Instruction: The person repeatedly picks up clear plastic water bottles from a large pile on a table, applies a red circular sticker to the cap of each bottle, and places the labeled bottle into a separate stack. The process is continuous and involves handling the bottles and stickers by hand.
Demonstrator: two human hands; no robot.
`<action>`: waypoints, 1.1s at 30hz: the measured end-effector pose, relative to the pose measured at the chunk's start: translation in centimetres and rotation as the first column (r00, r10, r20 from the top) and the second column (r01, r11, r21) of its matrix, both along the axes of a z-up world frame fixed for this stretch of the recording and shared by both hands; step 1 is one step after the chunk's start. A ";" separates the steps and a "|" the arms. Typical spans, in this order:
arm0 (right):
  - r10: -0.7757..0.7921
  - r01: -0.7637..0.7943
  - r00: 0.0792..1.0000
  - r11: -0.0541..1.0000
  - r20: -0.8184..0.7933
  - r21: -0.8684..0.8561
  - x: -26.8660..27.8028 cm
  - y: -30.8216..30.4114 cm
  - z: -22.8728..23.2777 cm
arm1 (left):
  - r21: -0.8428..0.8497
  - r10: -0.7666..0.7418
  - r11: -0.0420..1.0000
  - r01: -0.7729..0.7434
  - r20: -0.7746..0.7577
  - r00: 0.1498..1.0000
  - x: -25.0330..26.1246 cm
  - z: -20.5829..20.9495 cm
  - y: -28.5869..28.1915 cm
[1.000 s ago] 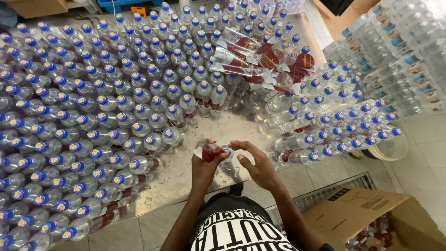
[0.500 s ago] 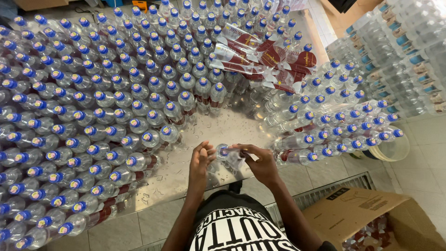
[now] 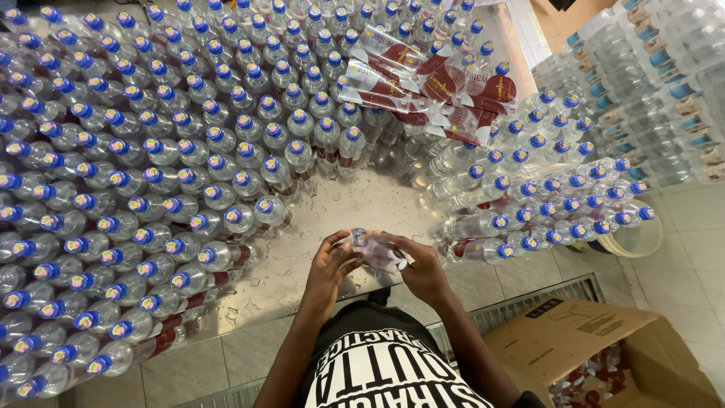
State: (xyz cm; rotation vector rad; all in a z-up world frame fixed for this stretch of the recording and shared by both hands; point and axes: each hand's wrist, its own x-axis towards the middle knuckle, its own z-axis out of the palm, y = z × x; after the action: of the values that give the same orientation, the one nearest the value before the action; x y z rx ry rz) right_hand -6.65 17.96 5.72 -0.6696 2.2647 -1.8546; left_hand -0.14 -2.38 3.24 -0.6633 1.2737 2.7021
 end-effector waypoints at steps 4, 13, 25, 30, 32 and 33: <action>0.031 -0.031 0.999 0.999 -0.012 0.041 0.1 -2.0 3.8 | 0.008 0.086 0.996 -0.086 0.035 0.996 -0.2 -2.2 -0.3; 0.132 -0.125 0.991 0.944 0.000 0.305 -1.1 -1.0 -6.3 | -0.495 0.128 0.861 -0.114 -0.006 0.992 1.3 -5.3 0.6; -0.026 0.009 0.998 0.955 0.054 0.297 -0.1 -3.9 -9.5 | -0.658 -0.057 0.753 0.021 -0.034 0.998 2.6 -5.7 1.7; -0.078 0.063 0.996 0.940 0.033 0.334 0.2 -3.9 -16.0 | -0.692 -0.068 0.720 0.045 -0.005 0.998 2.0 -10.8 1.5; -0.083 0.063 0.996 0.931 0.042 0.359 0.2 -4.0 -18.1 | -0.687 -0.069 0.725 0.051 0.002 0.998 1.7 -11.2 1.4; -0.078 0.067 0.997 0.921 0.013 0.384 0.2 -4.0 -19.1 | -0.677 -0.066 0.734 0.047 -0.002 0.998 1.6 -10.2 1.3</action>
State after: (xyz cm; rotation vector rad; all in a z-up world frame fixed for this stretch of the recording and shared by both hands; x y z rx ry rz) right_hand -6.48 13.95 -13.34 -0.4973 2.5579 -1.3679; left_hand 1.48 -1.03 -7.01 -0.6120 2.2739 2.1372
